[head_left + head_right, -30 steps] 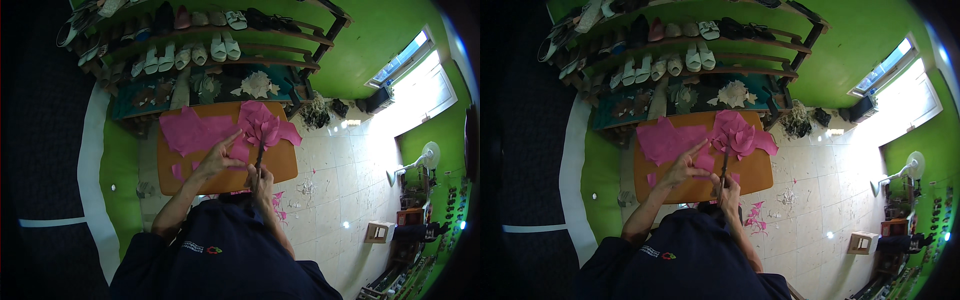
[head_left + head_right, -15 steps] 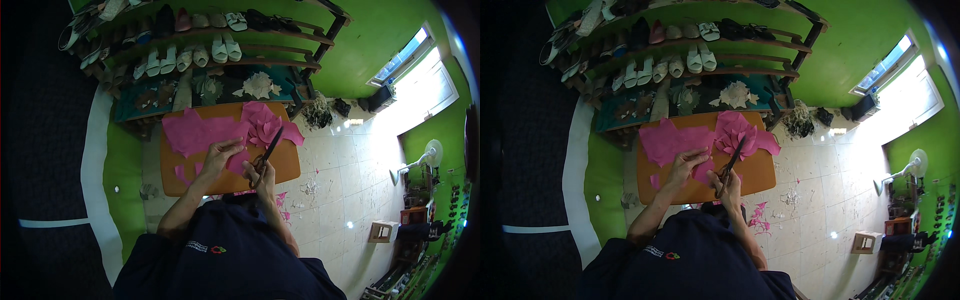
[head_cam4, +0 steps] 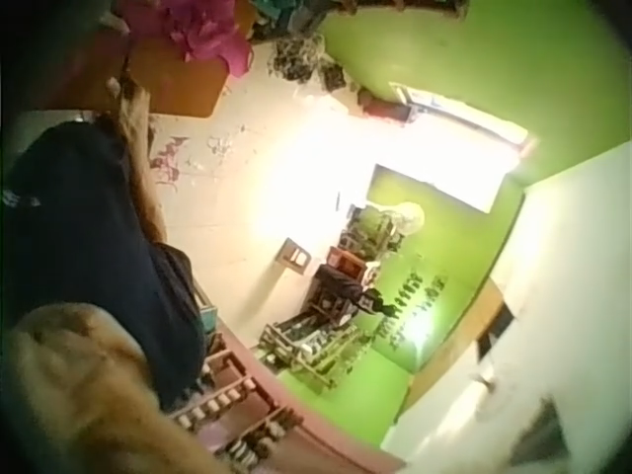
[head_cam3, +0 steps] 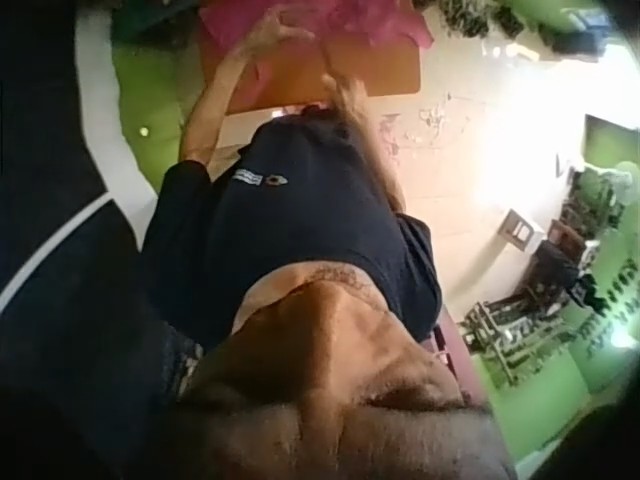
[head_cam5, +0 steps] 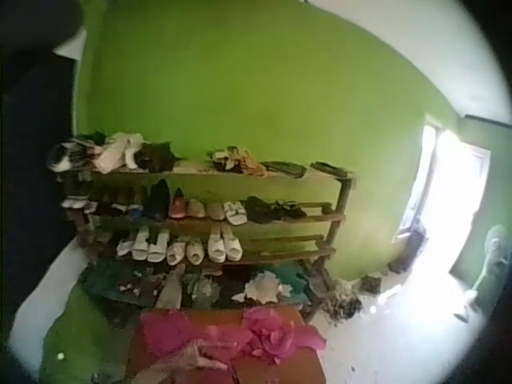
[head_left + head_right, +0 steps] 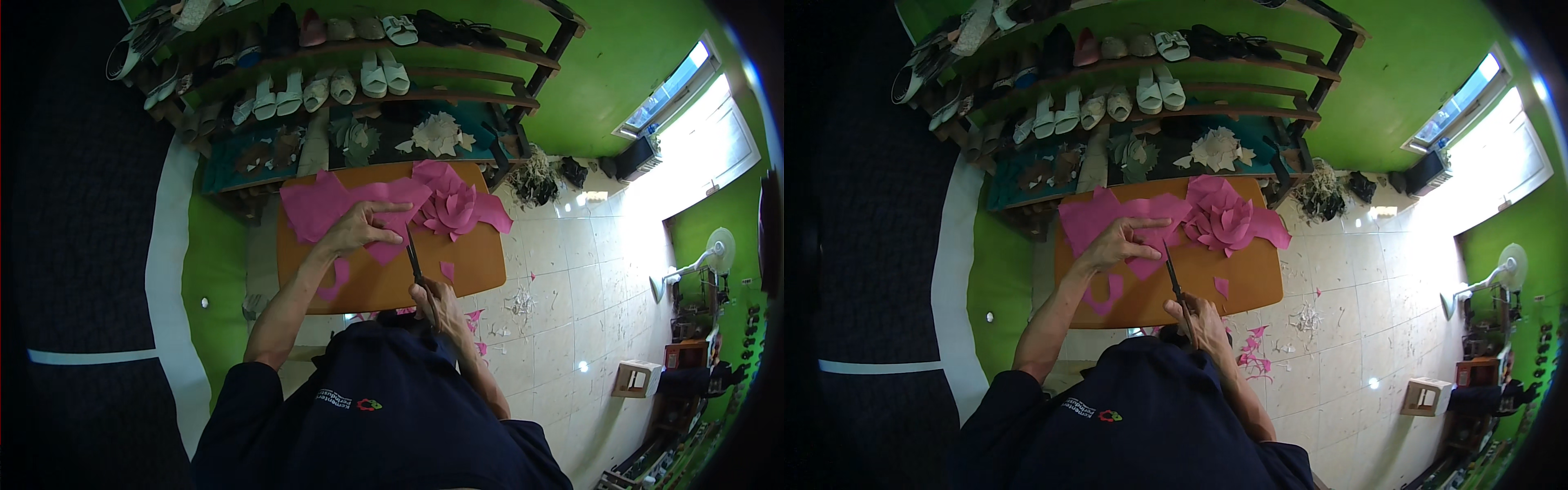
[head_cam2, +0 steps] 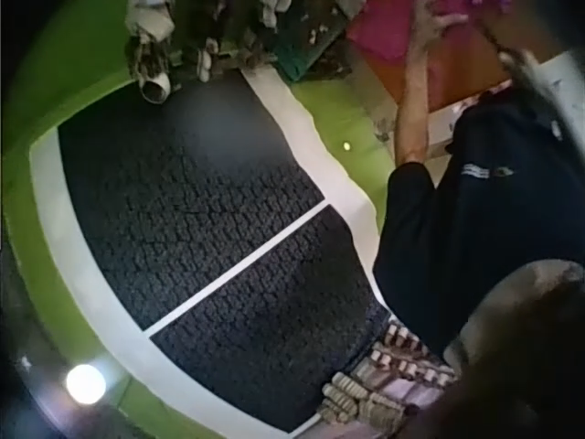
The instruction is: Cutting out pink fabric patterns for shoe components using a pair of scissors on a workbench.
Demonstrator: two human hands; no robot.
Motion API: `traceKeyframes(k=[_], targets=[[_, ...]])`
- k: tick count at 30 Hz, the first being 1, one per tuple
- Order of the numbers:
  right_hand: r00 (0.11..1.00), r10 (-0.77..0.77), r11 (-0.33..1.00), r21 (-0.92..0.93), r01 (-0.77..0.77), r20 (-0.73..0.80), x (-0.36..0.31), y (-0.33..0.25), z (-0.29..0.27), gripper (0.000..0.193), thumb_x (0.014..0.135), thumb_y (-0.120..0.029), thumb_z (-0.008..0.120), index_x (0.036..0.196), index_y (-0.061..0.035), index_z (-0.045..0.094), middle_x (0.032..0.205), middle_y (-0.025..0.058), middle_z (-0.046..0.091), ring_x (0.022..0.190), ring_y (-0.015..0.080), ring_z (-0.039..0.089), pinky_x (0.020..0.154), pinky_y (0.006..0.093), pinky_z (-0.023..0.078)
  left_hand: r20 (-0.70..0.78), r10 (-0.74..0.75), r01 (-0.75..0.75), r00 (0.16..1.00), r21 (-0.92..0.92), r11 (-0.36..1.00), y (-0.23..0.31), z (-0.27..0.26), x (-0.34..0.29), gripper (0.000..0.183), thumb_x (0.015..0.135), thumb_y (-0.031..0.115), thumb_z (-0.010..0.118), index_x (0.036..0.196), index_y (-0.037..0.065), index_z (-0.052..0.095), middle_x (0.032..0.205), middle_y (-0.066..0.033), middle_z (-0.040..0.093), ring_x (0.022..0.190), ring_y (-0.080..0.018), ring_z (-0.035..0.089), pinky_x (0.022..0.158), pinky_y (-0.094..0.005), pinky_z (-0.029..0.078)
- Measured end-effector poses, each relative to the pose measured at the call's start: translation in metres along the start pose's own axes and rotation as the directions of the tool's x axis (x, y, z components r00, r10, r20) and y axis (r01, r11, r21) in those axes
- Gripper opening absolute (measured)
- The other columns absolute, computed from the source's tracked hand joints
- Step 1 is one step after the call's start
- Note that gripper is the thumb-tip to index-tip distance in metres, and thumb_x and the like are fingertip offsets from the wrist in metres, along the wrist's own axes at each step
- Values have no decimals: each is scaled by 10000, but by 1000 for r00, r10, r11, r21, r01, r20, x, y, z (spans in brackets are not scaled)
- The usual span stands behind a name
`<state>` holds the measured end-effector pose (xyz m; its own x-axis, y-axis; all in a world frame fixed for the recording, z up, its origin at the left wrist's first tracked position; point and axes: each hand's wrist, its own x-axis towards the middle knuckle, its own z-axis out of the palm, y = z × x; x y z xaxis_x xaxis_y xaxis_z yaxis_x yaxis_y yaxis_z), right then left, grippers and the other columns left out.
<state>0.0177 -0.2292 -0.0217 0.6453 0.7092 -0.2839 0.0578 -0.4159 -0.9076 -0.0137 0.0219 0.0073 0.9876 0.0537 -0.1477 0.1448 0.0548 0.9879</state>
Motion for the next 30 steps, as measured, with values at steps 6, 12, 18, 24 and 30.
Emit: traceKeyframes(k=[6,12,18,24,30], targets=[[999,-17,1000,-12,17,-49,6,8,4,743,838,-696,621,707,30,529,528,84,443,494,197,482,504,409,386,-2,14,-14,1000,-49,999,-4,3,2,619,790,-46,742,1374,82,579,708,89,598,570,16,422,528,-187,316],[998,26,999,24,-24,-65,7,13,6,751,822,-695,638,651,21,491,526,74,424,508,176,423,500,410,351,37,-42,41,998,30,999,3,-3,-1,623,790,-32,732,1377,114,583,718,65,640,581,15,452,526,-186,313],[994,47,997,59,-41,-100,7,13,7,747,786,-693,671,648,24,513,525,39,420,533,143,414,501,392,340,-12,14,-15,1000,-39,999,-11,-4,2,621,791,-18,730,1377,126,585,711,60,652,568,16,449,520,-182,300],[987,91,994,79,-81,-132,2,0,7,712,791,-667,682,626,3,508,528,13,424,541,123,446,508,360,359,-20,5,-5,1000,8,1000,-3,0,1,585,804,1,720,1364,120,597,678,60,636,557,11,441,523,-194,302],[996,87,986,144,-84,-13,3,9,6,703,827,-673,637,678,7,536,531,24,464,530,126,509,496,328,420,-71,32,-40,997,-116,992,-15,-3,0,555,798,-8,730,1331,104,623,615,73,573,534,-2,401,531,-208,294]])
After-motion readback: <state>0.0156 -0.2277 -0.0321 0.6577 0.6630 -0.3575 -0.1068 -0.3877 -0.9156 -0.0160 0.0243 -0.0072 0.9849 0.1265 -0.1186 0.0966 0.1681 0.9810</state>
